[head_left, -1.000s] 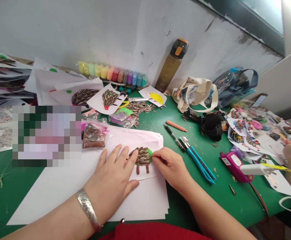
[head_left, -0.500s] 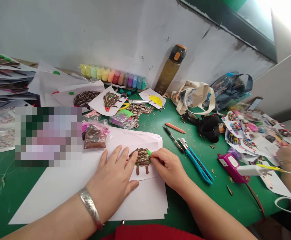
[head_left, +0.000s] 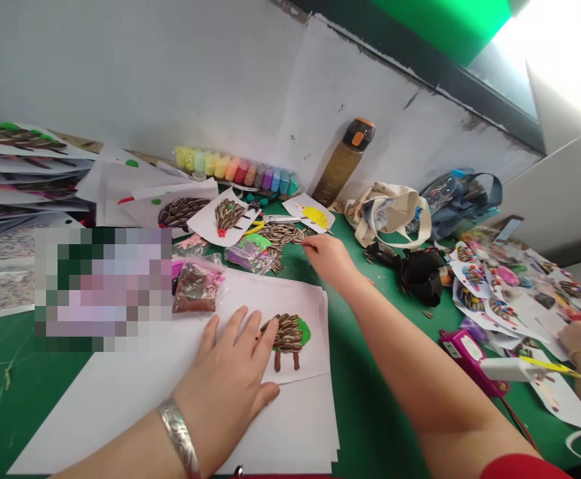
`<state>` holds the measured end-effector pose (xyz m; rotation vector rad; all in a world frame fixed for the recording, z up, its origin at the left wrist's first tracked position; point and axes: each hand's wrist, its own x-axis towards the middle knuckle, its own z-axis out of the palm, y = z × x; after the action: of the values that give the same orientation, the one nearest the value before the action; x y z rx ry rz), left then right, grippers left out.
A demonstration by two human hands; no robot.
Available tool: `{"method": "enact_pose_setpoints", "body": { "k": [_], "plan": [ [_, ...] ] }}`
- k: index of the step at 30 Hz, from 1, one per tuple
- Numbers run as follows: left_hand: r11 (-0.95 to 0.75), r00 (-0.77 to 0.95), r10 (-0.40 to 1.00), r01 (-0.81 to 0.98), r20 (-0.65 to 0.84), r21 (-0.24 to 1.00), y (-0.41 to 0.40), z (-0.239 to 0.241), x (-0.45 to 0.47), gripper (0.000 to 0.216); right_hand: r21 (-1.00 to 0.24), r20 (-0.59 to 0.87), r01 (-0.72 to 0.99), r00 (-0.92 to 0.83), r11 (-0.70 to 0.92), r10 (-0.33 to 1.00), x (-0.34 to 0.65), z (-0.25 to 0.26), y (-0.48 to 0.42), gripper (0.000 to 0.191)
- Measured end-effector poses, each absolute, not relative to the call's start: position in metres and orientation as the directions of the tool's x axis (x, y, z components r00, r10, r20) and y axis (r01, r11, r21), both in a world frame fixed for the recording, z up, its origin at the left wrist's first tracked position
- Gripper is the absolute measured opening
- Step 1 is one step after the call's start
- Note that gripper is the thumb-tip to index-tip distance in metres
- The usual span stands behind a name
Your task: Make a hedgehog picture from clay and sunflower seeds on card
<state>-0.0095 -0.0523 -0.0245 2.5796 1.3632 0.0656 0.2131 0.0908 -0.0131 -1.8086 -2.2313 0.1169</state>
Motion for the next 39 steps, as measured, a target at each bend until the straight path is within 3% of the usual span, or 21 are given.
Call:
{"method": "enact_pose_setpoints", "body": {
  "k": [7,19,22,24,26,28,31,39],
  "plan": [
    [-0.545,0.562,0.826,0.811,-0.024,0.212,-0.055,-0.032,-0.01,0.063,-0.151,0.114,0.959,-0.225,0.241,0.968,0.196,-0.03,0.125,0.023],
    [-0.545,0.568,0.82,0.811,-0.064,0.213,-0.053,-0.025,-0.011,0.061,-0.167,0.141,0.947,-0.252,0.274,0.957,0.21,-0.03,0.066,0.028],
    [-0.554,0.575,0.817,0.805,-0.048,0.213,-0.053,-0.026,-0.011,0.061,-0.264,0.221,0.935,-0.182,0.238,0.958,0.216,-0.024,0.047,0.031],
    [-0.557,0.575,0.817,0.804,-0.039,0.209,-0.053,-0.026,-0.011,0.062,-0.498,0.27,0.841,-0.083,0.213,0.959,0.22,-0.021,0.031,0.024],
    [-0.559,0.577,0.816,0.804,-0.038,0.203,-0.052,-0.026,-0.01,0.061,-0.722,0.166,0.68,-0.008,0.127,0.986,0.221,-0.02,0.012,0.018],
    [-0.562,0.581,0.813,0.803,-0.049,0.201,-0.052,-0.025,-0.01,0.061,-0.85,0.021,0.527,0.035,-0.001,0.999,0.221,-0.021,-0.007,0.016],
    [-0.563,0.583,0.811,0.802,-0.055,0.197,-0.052,-0.023,-0.01,0.06,-0.871,-0.03,0.487,0.058,-0.054,0.998,0.219,-0.027,-0.029,0.016],
    [-0.588,0.596,0.803,0.798,-0.027,0.133,-0.053,-0.026,-0.009,0.061,-0.785,0.104,0.617,0.056,0.047,0.993,0.211,-0.038,-0.041,0.014]
  ]
}}
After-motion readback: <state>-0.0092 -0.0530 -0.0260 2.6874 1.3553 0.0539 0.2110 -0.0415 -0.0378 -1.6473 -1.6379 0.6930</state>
